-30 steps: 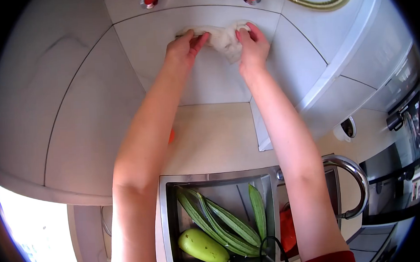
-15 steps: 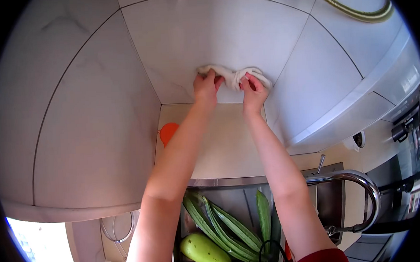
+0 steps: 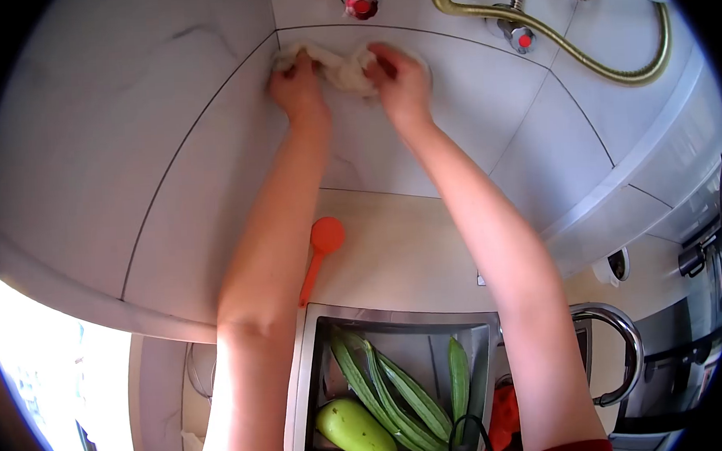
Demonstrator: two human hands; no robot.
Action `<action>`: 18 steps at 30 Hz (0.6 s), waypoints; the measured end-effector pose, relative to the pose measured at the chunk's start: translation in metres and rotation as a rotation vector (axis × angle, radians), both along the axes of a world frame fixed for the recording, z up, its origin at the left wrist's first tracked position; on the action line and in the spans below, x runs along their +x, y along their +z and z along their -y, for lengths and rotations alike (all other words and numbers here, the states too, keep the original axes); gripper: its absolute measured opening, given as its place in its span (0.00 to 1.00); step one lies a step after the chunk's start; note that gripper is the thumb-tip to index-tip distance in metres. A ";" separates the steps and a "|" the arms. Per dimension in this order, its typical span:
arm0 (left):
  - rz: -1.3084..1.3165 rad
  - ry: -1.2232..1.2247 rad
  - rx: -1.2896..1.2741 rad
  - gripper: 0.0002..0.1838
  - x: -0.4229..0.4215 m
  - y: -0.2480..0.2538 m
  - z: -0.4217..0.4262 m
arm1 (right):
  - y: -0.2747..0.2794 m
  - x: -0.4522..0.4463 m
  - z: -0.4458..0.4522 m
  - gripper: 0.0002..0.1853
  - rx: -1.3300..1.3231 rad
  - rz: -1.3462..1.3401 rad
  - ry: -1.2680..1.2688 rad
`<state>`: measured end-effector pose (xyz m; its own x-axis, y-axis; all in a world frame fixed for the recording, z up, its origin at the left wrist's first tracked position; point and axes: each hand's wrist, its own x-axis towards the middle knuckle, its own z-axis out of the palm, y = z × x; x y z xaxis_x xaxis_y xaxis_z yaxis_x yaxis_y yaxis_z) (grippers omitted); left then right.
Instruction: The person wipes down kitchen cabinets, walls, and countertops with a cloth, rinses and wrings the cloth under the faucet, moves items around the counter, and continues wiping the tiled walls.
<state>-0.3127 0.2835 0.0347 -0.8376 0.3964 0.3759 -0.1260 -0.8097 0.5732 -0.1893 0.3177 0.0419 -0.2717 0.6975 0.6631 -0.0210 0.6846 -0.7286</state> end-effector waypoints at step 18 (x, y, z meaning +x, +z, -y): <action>-0.610 0.424 -0.786 0.11 0.020 -0.115 0.013 | -0.138 -0.009 0.013 0.24 0.045 0.406 -0.062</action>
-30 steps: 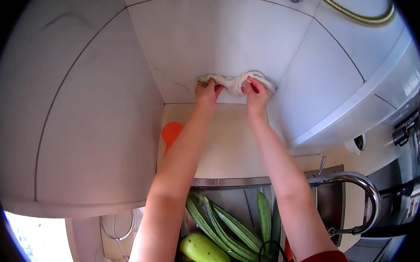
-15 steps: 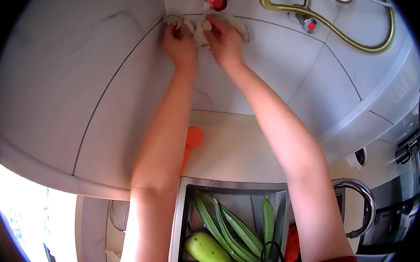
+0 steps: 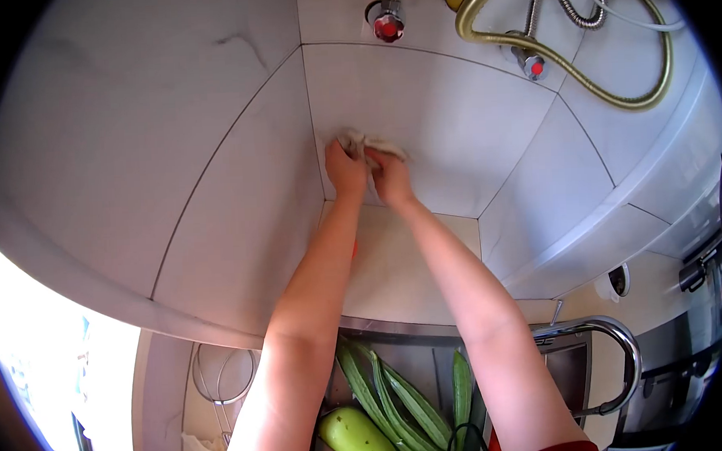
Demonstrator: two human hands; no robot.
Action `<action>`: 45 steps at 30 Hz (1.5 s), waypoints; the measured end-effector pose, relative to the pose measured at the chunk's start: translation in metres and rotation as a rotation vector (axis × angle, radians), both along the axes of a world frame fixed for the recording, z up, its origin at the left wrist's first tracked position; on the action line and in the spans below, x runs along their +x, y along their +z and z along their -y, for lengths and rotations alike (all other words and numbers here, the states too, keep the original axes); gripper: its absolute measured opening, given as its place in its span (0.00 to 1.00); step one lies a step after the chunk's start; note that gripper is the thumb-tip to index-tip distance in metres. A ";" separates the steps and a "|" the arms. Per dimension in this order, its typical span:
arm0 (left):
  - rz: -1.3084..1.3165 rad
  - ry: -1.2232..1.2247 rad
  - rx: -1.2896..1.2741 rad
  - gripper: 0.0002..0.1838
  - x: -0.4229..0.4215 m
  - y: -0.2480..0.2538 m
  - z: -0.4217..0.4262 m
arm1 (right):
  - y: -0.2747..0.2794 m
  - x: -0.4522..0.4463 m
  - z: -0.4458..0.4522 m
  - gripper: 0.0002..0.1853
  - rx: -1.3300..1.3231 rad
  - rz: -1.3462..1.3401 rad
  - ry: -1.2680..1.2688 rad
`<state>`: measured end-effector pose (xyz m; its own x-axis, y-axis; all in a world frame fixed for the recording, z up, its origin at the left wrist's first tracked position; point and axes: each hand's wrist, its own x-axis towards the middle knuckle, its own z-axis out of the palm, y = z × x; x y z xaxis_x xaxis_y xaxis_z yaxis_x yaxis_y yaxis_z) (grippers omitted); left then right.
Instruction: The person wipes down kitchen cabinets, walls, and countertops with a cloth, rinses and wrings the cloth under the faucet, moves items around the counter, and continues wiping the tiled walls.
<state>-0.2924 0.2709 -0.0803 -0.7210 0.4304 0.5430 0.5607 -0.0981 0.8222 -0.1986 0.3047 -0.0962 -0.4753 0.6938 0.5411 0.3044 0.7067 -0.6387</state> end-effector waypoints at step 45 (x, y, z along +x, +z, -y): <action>-0.726 -0.509 0.276 0.26 0.158 0.125 -0.043 | 0.147 0.155 -0.035 0.30 0.518 -0.082 -0.738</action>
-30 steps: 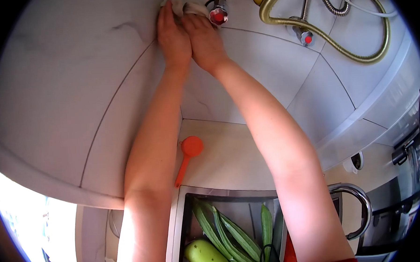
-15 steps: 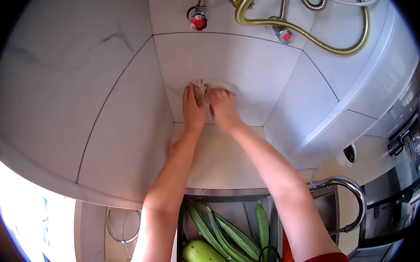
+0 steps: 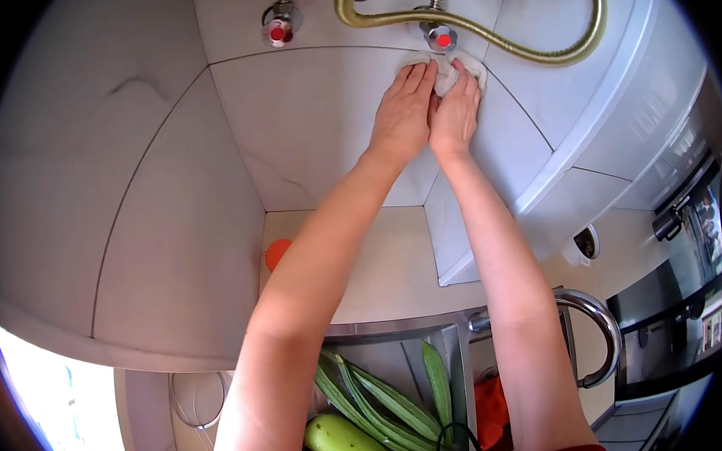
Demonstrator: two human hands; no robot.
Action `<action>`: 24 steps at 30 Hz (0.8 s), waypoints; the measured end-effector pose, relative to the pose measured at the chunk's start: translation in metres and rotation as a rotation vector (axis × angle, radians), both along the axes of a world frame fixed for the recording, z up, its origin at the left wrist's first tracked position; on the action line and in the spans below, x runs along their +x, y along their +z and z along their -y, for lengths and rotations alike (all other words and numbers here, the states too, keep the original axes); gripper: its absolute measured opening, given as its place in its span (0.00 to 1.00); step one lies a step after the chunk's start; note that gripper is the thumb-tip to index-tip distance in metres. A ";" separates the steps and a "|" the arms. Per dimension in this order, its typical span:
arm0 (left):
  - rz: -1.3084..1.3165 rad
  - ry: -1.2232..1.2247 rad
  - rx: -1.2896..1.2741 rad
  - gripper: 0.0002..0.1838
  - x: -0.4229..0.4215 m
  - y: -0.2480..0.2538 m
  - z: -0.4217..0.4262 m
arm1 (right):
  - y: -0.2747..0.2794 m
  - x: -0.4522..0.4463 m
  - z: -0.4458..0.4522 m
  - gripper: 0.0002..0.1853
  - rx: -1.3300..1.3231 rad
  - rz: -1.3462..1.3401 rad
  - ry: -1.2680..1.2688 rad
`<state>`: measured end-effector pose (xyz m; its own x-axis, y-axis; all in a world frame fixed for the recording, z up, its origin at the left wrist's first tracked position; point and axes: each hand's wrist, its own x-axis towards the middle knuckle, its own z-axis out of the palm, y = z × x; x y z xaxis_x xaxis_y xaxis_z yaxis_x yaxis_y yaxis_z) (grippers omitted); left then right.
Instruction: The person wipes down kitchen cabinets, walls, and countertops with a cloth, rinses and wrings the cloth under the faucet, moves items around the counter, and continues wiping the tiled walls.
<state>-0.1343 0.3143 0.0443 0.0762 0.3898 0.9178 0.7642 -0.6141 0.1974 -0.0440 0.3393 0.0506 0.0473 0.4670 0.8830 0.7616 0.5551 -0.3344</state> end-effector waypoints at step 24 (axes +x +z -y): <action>1.494 -1.132 -0.784 0.23 0.070 0.007 0.120 | 0.046 0.113 0.200 0.25 0.137 0.271 0.171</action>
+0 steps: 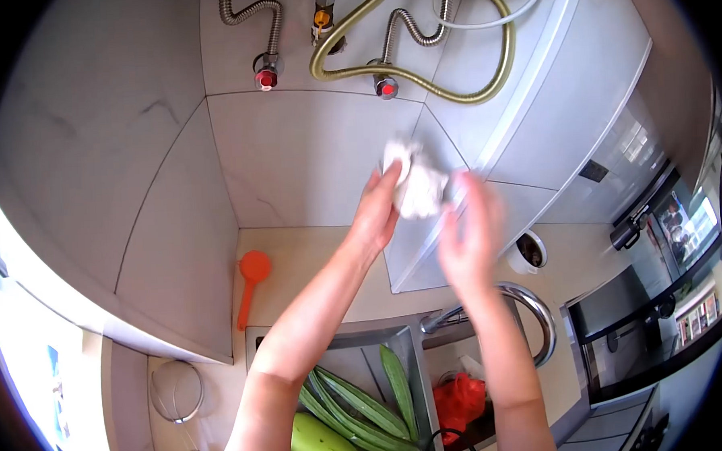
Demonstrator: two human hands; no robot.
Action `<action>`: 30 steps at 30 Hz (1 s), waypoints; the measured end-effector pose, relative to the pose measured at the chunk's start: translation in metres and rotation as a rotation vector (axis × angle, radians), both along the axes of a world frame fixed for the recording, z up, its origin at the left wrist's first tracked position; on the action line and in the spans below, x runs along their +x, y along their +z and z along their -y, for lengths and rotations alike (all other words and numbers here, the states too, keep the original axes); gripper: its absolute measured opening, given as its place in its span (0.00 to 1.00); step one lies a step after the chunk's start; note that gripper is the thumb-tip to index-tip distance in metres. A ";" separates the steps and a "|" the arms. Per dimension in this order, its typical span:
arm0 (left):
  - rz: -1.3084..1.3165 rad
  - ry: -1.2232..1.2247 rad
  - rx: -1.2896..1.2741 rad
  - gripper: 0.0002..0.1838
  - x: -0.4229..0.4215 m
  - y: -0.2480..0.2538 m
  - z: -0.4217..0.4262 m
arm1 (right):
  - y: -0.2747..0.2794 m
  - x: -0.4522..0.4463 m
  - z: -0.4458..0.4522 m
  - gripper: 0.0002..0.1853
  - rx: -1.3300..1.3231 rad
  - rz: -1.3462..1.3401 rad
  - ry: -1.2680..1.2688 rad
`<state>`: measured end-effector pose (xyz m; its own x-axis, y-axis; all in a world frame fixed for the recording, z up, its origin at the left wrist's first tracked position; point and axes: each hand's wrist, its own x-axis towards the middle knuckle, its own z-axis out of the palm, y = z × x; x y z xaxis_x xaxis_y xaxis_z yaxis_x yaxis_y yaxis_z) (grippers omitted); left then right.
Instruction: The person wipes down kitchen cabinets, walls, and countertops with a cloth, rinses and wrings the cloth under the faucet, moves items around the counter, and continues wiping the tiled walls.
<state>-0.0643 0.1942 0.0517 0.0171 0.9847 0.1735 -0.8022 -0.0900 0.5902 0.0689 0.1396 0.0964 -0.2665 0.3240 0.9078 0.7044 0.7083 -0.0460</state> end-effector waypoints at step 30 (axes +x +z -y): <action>-0.832 0.699 0.769 0.17 0.068 0.004 -0.022 | 0.081 0.057 -0.081 0.36 0.294 0.351 -0.107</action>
